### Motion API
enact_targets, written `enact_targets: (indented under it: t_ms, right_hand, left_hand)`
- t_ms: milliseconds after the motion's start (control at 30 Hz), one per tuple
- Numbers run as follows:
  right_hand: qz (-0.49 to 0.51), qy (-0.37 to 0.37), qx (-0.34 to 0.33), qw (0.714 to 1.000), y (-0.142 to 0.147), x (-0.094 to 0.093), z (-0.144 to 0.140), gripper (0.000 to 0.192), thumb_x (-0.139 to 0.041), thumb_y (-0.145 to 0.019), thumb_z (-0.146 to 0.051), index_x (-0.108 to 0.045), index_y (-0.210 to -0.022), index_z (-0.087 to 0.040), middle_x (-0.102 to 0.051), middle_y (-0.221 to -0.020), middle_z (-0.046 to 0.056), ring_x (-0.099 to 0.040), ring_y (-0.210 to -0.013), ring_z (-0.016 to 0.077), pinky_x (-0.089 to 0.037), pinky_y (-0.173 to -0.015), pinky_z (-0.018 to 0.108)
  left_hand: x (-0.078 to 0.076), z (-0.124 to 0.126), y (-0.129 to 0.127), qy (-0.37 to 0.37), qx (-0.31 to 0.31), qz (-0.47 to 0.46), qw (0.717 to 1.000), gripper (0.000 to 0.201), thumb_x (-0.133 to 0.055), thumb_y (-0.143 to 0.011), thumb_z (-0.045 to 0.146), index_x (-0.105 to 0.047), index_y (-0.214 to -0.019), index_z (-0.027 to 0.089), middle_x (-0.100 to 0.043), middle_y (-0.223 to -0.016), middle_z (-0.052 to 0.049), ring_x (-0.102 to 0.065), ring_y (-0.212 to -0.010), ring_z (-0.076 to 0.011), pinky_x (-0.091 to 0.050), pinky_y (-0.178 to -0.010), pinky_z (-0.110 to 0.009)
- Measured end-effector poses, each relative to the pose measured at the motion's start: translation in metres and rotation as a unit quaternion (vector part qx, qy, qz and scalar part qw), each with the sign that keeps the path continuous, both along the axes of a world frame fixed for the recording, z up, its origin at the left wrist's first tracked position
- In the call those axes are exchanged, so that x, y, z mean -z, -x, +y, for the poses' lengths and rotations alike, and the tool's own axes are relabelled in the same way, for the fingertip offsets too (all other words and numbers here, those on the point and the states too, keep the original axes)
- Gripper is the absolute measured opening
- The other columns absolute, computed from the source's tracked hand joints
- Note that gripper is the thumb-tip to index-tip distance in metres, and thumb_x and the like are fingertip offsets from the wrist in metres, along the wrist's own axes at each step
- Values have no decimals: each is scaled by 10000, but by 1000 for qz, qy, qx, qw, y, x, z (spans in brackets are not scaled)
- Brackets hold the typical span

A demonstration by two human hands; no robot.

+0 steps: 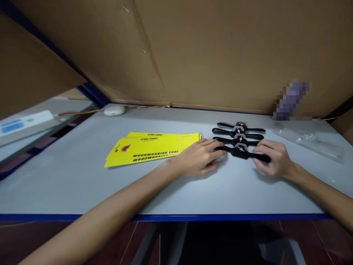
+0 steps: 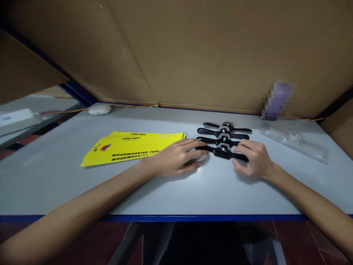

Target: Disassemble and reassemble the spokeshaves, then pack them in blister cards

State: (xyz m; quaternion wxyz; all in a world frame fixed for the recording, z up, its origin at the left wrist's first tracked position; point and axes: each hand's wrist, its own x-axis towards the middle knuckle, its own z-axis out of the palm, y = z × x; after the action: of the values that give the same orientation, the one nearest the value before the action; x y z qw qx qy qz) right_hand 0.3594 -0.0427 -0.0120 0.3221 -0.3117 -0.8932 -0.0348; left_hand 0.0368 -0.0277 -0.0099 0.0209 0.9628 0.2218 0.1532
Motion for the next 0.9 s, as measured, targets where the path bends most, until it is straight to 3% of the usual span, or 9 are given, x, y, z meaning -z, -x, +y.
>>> enact_targets:
  t_ms: [100,267,400,633,800,900]
  right_hand:
    - [-38,12,46,998,13,-2,3,151,-524,-972,-253,-620,-863,-214,-729,-907,91,-652,-755,200,-467,-666,329]
    - [-106,80,47,990,34,-1,5,134,-506,-979,-296,-576,-908,-206,-653,-716,24,-537,-588,168,-327,-572,316]
    - [-144,112,16,983,40,0,2,164,-472,-981,-289,-543,-853,-215,-634,-714,23,-506,-584,162,-271,-584,326]
    - [-136,179,-6,975,38,-9,-6,204,-425,-1047,-305,-513,-883,-223,-632,-792,27,-516,-664,169,-319,-641,314]
    - [-156,192,-23,969,34,-13,-7,80,-465,-965,-230,-525,-912,-225,-627,-813,28,-498,-676,178,-307,-639,318]
    - [-177,188,-23,966,33,-13,-6,100,-455,-950,-207,-554,-932,-213,-626,-819,34,-496,-685,179,-282,-630,319]
  left_hand:
    - [-1,-3,-8,3,3,0,1000,317,-492,-1034,293,-695,-1244,168,-681,-1259,-160,-658,-1096,-297,-565,-953,-472]
    - [-1,-5,-31,-16,-37,21,999,313,-457,-1036,318,-695,-1159,156,-687,-1026,-126,-669,-880,-257,-553,-773,-393]
    - [-5,-4,-51,18,-60,81,995,335,-409,-1040,378,-655,-1061,153,-674,-838,-84,-635,-648,-219,-460,-576,-333]
    - [3,-2,-50,49,-64,51,995,304,-419,-1033,402,-624,-1048,177,-694,-867,-76,-650,-688,-217,-451,-595,-321]
    - [6,-2,-49,70,-78,32,994,338,-400,-1028,408,-635,-940,182,-669,-831,-79,-595,-633,-203,-412,-557,-340]
    - [5,-2,-50,75,-83,32,993,323,-421,-1023,407,-638,-936,184,-676,-844,-75,-576,-627,-189,-365,-547,-332]
